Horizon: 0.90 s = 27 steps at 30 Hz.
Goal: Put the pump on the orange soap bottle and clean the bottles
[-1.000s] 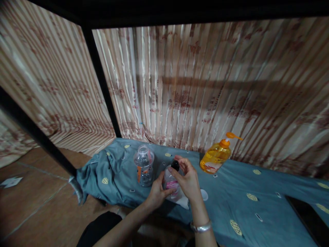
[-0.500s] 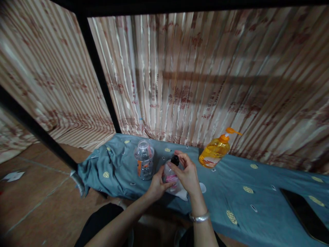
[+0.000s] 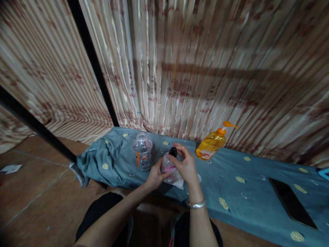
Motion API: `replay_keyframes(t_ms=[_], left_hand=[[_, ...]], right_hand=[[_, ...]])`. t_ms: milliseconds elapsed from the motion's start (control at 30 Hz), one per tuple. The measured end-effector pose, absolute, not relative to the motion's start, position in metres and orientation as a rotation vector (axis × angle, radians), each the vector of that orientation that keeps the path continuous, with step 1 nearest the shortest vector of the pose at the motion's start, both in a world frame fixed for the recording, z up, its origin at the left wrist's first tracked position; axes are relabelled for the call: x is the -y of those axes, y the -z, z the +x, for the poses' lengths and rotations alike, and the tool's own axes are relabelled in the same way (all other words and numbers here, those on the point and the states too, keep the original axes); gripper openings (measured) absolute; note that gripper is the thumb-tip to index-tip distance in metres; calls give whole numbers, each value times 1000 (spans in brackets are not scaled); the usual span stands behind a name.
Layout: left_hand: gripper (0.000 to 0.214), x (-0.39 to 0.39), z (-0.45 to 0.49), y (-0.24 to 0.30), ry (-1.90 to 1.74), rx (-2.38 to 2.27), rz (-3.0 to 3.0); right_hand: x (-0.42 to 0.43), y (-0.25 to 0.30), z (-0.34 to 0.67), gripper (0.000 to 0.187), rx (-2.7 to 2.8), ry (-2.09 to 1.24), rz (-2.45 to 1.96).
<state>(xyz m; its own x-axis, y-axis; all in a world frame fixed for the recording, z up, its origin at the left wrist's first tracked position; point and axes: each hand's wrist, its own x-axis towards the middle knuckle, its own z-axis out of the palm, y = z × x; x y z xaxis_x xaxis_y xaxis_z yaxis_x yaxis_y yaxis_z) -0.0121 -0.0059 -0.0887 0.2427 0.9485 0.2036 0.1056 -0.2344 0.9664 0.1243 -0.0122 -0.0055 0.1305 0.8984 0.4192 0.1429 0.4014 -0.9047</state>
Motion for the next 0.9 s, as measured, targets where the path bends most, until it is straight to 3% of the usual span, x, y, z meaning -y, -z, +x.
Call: replay_keyframes(t_ms=[333, 600, 900], left_hand=[[57, 8, -12, 81, -1067, -1085, 1588], [61, 9, -12, 74, -974, -1198, 1656], [59, 8, -12, 75, -1011, -1155, 1658]], right_hand=[[20, -9, 145, 34, 1254, -597, -1112], [22, 40, 222, 26, 1171, -273, -1807], [38, 91, 277, 17, 1317, -300, -2332]])
